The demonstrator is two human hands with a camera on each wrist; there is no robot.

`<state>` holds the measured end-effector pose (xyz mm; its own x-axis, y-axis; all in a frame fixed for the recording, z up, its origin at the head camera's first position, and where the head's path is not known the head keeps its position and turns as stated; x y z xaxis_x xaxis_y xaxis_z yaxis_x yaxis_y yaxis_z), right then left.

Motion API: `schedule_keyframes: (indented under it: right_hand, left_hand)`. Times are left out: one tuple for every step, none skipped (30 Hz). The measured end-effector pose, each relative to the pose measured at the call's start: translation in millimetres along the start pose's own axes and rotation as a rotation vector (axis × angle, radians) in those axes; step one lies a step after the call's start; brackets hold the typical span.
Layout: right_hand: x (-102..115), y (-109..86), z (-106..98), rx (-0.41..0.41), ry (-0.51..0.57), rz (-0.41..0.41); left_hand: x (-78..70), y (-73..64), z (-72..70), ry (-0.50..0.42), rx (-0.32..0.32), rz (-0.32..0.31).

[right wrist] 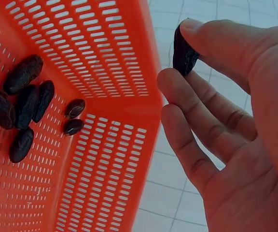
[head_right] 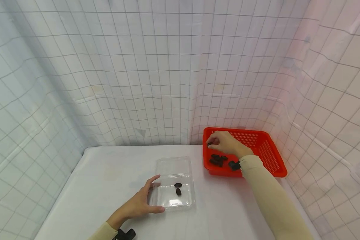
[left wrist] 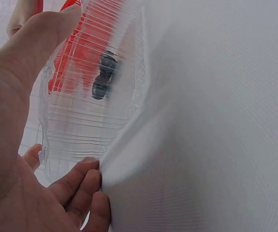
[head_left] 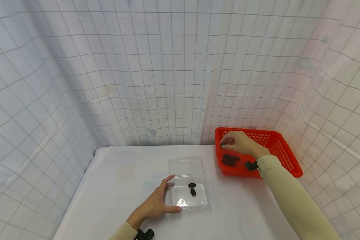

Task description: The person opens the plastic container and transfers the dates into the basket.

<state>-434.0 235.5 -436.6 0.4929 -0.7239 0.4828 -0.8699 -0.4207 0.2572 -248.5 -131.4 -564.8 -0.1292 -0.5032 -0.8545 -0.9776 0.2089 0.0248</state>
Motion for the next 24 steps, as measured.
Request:
schedule_keyframes:
  right_hand:
    - [-2.3,0.8,0.4,-0.004,0.005,0.005]
    - [-4.5,1.4,0.6,-0.007,0.009,0.011]
    - [-6.6,2.2,0.8,-0.012,0.013,0.014]
    - [-8.8,2.8,0.9,-0.016,0.015,0.021]
    - [-10.8,3.5,1.1,-0.020,0.018,0.025]
    - [-12.5,4.0,1.2,-0.024,0.018,0.031]
    - [-14.1,4.6,1.3,-0.028,0.018,0.035]
    - [-15.5,5.1,1.4,-0.031,0.018,0.040]
    - [-16.5,5.3,1.5,-0.033,0.017,0.043]
    - [-17.8,5.0,1.7,-0.033,0.017,0.049]
    - [-18.7,4.7,1.8,-0.034,0.015,0.056]
    - [-19.3,4.3,2.0,-0.035,0.013,0.061]
    - [-19.6,3.9,2.3,-0.036,0.010,0.065]
    - [-20.0,3.7,2.7,-0.036,0.009,0.068]
    - [-19.7,3.5,2.8,-0.038,0.007,0.069]
    - [-19.3,3.4,2.9,-0.042,0.006,0.069]
    - [-18.5,3.4,2.9,-0.046,0.004,0.066]
    - [-17.7,3.4,3.0,-0.048,0.003,0.061]
    - [-17.0,3.4,2.9,-0.050,0.005,0.058]
    - [-16.4,3.5,2.9,-0.053,0.006,0.053]
    - [-15.1,3.3,2.7,-0.053,0.006,0.046]
    - [-14.2,3.1,2.5,-0.053,0.006,0.040]
    - [-13.5,3.1,2.5,-0.052,0.006,0.037]
    - [-12.5,3.3,2.5,-0.052,0.006,0.032]
  left_hand:
    - [-0.1,-0.1,0.0,0.000,0.000,0.000]
    - [-0.1,-0.3,0.0,-0.001,0.000,0.000]
    - [-0.3,-0.3,0.0,-0.002,0.001,0.001]
    - [-0.5,-0.4,0.1,-0.004,0.001,0.002]
    - [-0.7,-0.5,0.1,-0.006,0.002,0.003]
    - [-0.8,-0.5,0.2,-0.008,0.002,0.005]
    - [-0.8,-0.6,0.4,-0.007,0.001,0.006]
    - [-1.0,-0.6,0.5,-0.009,-0.001,0.008]
    - [-1.3,-0.5,0.7,-0.010,-0.002,0.011]
    - [-1.2,-0.2,1.1,-0.012,-0.002,0.013]
    - [-1.3,-0.1,1.5,-0.011,-0.002,0.015]
    - [-1.5,0.0,1.8,-0.010,-0.003,0.018]
    - [-1.7,0.1,2.1,-0.008,-0.003,0.020]
    - [-1.8,0.1,2.3,-0.007,-0.003,0.022]
    - [-1.8,0.1,2.4,-0.007,-0.003,0.023]
    - [-1.8,-0.1,2.4,-0.006,-0.004,0.022]
    - [-1.8,-0.5,2.2,-0.006,-0.003,0.020]
    - [-1.7,-0.7,1.9,-0.008,-0.003,0.018]
    - [-1.5,-0.8,1.7,-0.009,-0.002,0.014]
    - [-1.1,-1.0,1.4,-0.010,-0.001,0.011]
    - [-0.9,-1.1,1.2,-0.009,-0.001,0.009]
    - [-0.7,-1.0,0.8,-0.006,-0.001,0.009]
    - [-0.4,-0.8,0.5,-0.004,-0.002,0.009]
    - [-0.1,-0.4,0.3,-0.001,-0.004,0.010]
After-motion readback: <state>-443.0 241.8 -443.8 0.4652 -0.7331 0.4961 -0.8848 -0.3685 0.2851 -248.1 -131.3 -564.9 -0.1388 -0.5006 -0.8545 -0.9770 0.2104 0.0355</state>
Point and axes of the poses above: each hand's wrist, its own y-axis towards the middle knuckle, its own z-axis out of the palm, x = y × z, the point moved 6 cm from there along y, towards the middle knuckle, and after that the axes turned 12 degrees about -x, right-handed, at the moved point
